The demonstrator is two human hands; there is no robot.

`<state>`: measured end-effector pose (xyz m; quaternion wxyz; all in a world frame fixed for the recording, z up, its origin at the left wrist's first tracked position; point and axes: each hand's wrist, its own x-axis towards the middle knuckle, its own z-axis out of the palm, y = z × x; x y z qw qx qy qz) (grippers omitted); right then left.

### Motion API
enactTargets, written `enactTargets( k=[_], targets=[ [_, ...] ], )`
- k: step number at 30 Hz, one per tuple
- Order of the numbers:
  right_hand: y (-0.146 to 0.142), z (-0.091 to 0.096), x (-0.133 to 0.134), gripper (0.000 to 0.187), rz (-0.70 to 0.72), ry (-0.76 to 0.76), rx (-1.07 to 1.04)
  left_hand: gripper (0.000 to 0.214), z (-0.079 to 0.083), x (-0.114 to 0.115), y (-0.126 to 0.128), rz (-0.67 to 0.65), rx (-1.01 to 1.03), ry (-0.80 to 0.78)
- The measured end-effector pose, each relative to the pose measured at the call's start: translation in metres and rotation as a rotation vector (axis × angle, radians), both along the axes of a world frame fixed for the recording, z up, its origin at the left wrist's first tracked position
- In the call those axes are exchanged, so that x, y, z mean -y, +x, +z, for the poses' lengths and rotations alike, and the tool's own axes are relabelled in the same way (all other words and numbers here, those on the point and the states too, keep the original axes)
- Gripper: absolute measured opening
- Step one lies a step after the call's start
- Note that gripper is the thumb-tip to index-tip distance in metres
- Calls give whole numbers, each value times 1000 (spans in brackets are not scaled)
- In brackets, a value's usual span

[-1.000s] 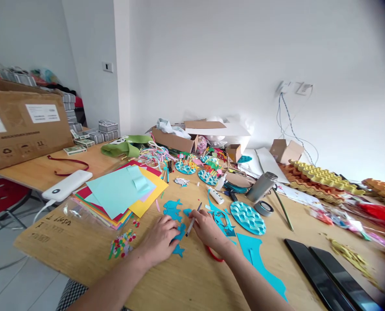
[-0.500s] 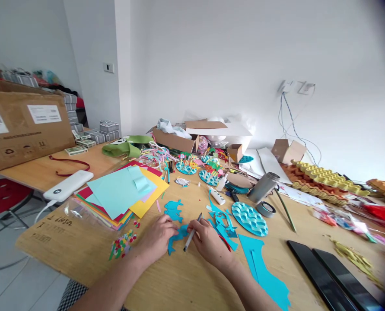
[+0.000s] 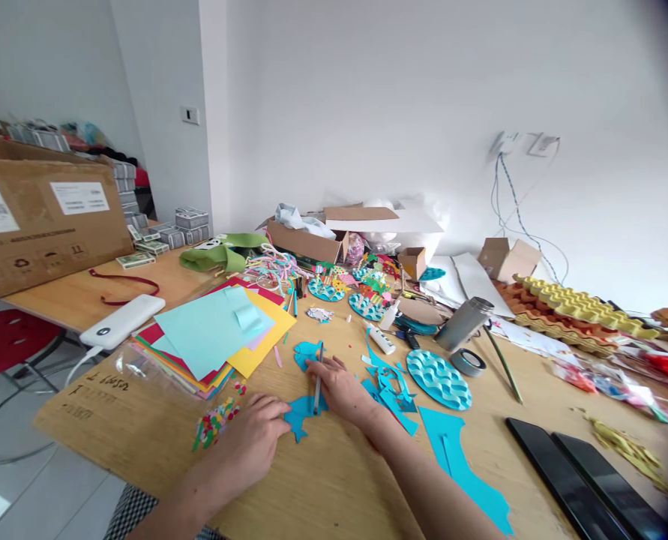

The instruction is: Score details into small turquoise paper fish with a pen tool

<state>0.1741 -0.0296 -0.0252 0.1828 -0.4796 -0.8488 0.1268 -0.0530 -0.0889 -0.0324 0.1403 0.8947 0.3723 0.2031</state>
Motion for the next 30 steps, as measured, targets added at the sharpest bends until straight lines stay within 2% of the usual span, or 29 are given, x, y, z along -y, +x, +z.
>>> enactTargets(
  k=[4,10,15,19,23,26,30],
  targets=[
    [12,10,-1,30,-80,5,-66,53,-2,7,-5,-5,-11,-15],
    [26,24,37,20,-171,-13,-164,53,-2,14,-1,5,-50,-17],
    [15,19,66,24,-169,-76,-145,50,1,21,5,42,-71,-14],
    [0,14,79,23,-122,9,-26,48,2,24,11,87,-126,-16],
    [-3,10,82,25,-93,24,-118,49,-3,26,14,118,-131,-8],
    [5,5,78,24,-191,59,-207,49,-9,24,14,111,-128,28],
    [14,-4,74,21,-334,110,-188,46,-10,19,14,54,-164,45]
  ],
)
